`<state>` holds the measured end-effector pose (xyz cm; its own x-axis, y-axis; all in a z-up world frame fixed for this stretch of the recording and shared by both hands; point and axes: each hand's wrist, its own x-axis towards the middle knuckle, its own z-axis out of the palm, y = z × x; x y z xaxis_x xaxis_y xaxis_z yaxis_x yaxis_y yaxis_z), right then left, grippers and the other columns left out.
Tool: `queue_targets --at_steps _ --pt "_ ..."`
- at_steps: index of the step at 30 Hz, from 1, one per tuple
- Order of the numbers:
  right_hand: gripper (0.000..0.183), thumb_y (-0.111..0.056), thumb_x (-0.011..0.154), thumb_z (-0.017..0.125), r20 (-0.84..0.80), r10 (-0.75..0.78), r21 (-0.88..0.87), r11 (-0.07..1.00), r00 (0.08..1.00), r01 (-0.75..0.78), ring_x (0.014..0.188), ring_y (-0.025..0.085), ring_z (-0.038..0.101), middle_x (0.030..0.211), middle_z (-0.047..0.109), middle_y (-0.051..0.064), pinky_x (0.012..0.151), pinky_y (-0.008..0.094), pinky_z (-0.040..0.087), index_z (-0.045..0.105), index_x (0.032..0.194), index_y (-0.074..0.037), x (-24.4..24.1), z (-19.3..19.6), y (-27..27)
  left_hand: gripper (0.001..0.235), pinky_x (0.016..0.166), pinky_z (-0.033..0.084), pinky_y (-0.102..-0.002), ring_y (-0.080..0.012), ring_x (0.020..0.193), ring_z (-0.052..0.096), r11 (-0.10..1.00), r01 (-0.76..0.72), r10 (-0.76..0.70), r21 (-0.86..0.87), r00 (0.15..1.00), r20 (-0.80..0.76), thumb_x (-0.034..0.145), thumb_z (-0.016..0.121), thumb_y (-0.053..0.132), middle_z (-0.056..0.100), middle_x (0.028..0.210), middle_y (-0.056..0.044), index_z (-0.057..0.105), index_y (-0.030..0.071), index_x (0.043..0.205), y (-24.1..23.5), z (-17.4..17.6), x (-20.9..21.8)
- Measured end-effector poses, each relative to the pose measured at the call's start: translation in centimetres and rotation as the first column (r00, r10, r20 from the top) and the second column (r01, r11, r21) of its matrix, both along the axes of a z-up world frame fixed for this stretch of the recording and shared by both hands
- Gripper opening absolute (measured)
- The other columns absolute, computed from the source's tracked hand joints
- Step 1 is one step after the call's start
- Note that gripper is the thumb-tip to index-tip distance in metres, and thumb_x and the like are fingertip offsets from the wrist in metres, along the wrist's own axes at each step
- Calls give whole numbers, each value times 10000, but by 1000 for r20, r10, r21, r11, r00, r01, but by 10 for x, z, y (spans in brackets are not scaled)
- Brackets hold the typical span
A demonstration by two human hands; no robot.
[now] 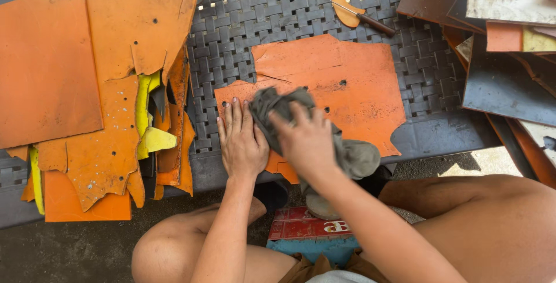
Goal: The person uses a knife to cut small curved pieces from an orange sheet of material. They wipe the surface with a cloth and continue cutting additional pieces from the same sheet.
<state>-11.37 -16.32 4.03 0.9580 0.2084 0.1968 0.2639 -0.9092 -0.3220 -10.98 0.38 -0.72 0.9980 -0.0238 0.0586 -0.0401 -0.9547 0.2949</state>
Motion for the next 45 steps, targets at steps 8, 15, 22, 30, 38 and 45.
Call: queue_targets --at_steps 8,15,22,30,38,45 --pt "415 -204 912 734 85 -384 -212 895 920 393 1037 453 538 1272 586 204 734 523 507 729 1325 -254 30 -4 -173 593 1283 88 -500 -333 1567 216 1000 -16 16 -18 1000 -3 1023 374 270 323 1658 -178 401 11 1556 -2 4 -3" --pt "604 -127 776 722 -5 -92 79 993 996 92 1198 422 554 1302 561 222 920 549 493 644 1362 -252 30 3 -19 634 1216 84 -546 -391 1510 178 1000 12 -10 24 997 -75 995 408 487 265 1622 -239 414 178 1548 -5 12 2" --pt "531 -296 797 754 -125 57 73 996 991 -49 1152 425 549 1362 556 172 912 543 482 678 1322 -264 21 -8 2 616 1256 75 -565 -385 1569 167 993 41 -28 111 993 -112 1008 416 527 243 1677 -206 420 219 1542 18 21 -28" --pt "353 -258 947 719 -37 -444 -245 872 895 423 1098 463 548 1292 558 218 779 524 539 713 1295 -197 53 19 -163 670 1243 65 -570 -385 1544 175 996 45 -38 80 996 -81 992 438 503 228 1659 -216 380 202 1588 17 14 -38" --pt "435 -150 785 724 24 161 172 972 987 -163 1117 398 595 1249 634 178 868 490 532 742 1215 -209 57 -15 56 676 1248 64 -581 -402 1550 186 997 36 -31 61 996 -89 965 477 433 261 1654 -237 395 153 1575 16 23 -36" --pt "356 -241 885 769 73 -220 -122 966 973 228 1038 414 580 1224 621 162 819 475 523 759 1234 -172 75 -1 -105 656 1258 80 -568 -384 1554 191 1000 26 -26 5 998 -61 970 476 428 265 1663 -230 411 177 1573 18 20 -35"
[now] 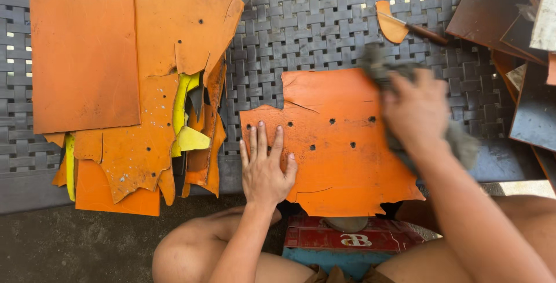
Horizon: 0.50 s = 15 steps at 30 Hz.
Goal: The person uses a knife to cut small curved pieces from an orange sheet of material. They wipe the surface with a cloth and continue cutting additional pieces from the same sheet.
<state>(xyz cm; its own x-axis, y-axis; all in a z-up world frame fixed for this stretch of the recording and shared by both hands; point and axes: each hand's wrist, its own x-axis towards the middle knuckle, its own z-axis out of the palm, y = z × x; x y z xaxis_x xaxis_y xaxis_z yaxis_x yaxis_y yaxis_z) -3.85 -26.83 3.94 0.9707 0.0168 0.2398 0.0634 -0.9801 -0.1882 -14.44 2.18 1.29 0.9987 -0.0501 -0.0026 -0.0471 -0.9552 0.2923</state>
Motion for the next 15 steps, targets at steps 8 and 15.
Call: queue_targets --at_steps 8,15 --pt "419 -145 803 721 60 234 157 958 970 -241 1024 365 595 1173 641 127 861 451 528 757 1221 -137 9 -13 130 661 1239 78 -587 -395 1539 204 999 30 -29 19 999 -17 936 510 423 270 1647 -238 445 178 1547 2 1 0" --pt "424 -223 815 762 178 263 213 931 948 -298 1193 383 597 1280 614 182 985 481 511 744 1238 -198 10 -22 91 671 1249 89 -575 -394 1541 227 999 32 -32 -32 999 7 935 525 421 285 1650 -227 449 158 1548 3 -1 -1"
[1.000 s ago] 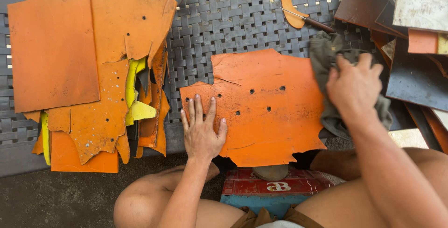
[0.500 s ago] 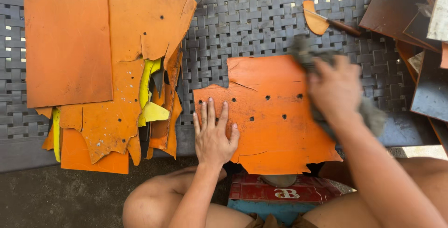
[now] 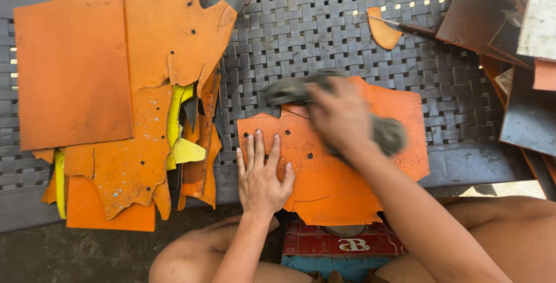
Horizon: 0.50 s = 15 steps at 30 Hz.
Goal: The person uses a knife to cut small curved pieces from an orange sheet of material. They wipe the surface with a cloth and continue cutting additional pieces from the same sheet.
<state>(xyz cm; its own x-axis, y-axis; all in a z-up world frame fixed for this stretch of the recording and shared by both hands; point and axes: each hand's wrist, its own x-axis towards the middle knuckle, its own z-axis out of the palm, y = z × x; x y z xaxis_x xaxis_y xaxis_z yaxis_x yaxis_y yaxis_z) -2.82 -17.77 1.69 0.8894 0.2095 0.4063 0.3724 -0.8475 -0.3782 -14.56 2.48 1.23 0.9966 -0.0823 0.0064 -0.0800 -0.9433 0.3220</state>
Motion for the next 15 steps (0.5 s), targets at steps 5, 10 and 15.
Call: queue_targets --at_steps 5,10,15 --pt "319 -205 978 745 -17 -524 -187 838 852 512 1175 435 525 1295 553 219 870 487 496 729 1297 -196 -29 5 -136 685 1242 86 -576 -391 1535 221 1000 -5 5 24 1000 13 917 526 408 286 1642 -227 446 166 1552 -1 -4 2" --pt "394 -192 881 772 -3 -366 -215 909 931 357 1107 377 573 1179 590 164 877 508 511 724 1272 -187 -33 7 -50 678 1251 83 -568 -392 1543 216 999 -23 23 37 1000 14 927 520 422 277 1651 -231 445 169 1552 -5 -2 2" --pt "467 -204 716 784 -166 42 25 999 985 -38 1181 385 579 1201 608 176 903 469 534 742 1181 -226 -53 12 36 699 1245 70 -575 -390 1547 194 998 -4 7 70 999 -43 928 514 440 267 1647 -237 421 138 1551 -4 0 -2"
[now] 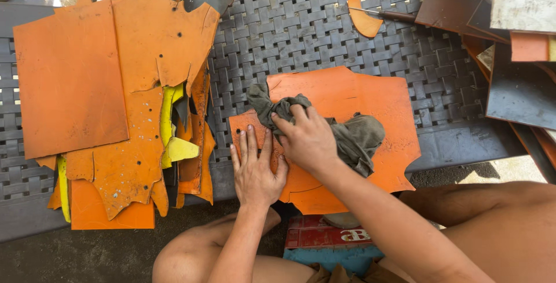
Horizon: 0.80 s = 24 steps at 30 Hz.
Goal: The person uses a knife to cut small curved pieces from an orange sheet of material. They wipe the surface with a cloth and continue cutting additional pieces from the same sheet.
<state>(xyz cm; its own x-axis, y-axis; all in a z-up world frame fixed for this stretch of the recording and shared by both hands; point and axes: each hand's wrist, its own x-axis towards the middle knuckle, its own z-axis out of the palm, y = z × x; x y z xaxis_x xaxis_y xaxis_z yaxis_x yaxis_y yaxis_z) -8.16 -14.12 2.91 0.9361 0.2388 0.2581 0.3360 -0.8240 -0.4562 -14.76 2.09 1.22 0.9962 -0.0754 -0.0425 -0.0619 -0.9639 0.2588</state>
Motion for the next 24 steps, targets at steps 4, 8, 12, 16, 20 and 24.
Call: queue_targets --at_steps 4,8,12,16,20,24 --pt "473 -163 799 793 -93 -239 -27 971 967 238 1155 360 587 1244 600 175 900 476 534 740 1263 -243 6 -6 -90 680 1256 69 -561 -370 1554 188 1000 14 -14 -4 999 39 954 484 429 259 1661 -225 410 168 1577 3 -7 1" --pt "352 -235 921 807 73 -484 -252 837 872 486 1035 398 566 1206 551 195 757 480 530 756 1269 -210 21 -1 -191 677 1251 65 -555 -363 1551 184 1000 1 0 -6 999 44 949 478 431 254 1658 -213 408 177 1573 2 -6 0" --pt "408 -196 872 766 156 -442 -326 821 883 468 989 371 578 1118 567 189 728 462 528 729 1278 -217 9 -2 -149 657 1250 70 -558 -362 1545 192 1000 -18 18 -12 999 46 947 488 421 261 1654 -213 426 186 1557 0 -6 3" --pt "456 -137 774 722 87 -54 -50 997 995 58 969 342 598 1104 599 141 789 463 532 708 1220 -234 -40 -5 -26 616 1262 83 -563 -376 1564 197 1000 -17 17 1 999 27 947 513 394 274 1664 -229 462 165 1517 0 -4 -3" --pt "520 -211 738 800 24 55 40 998 998 -56 972 376 598 1168 611 181 783 467 541 711 1250 -221 -59 -6 -9 601 1268 93 -572 -390 1575 203 1000 1 1 -30 998 70 975 508 363 283 1675 -238 471 129 1527 0 0 1" --pt "475 -145 798 762 63 -167 -77 982 984 172 1088 390 632 1296 609 236 870 486 566 727 1262 -238 -43 -6 -128 637 1259 92 -568 -377 1556 208 998 -18 23 -59 997 76 955 508 376 288 1656 -222 476 152 1550 -1 0 -2"
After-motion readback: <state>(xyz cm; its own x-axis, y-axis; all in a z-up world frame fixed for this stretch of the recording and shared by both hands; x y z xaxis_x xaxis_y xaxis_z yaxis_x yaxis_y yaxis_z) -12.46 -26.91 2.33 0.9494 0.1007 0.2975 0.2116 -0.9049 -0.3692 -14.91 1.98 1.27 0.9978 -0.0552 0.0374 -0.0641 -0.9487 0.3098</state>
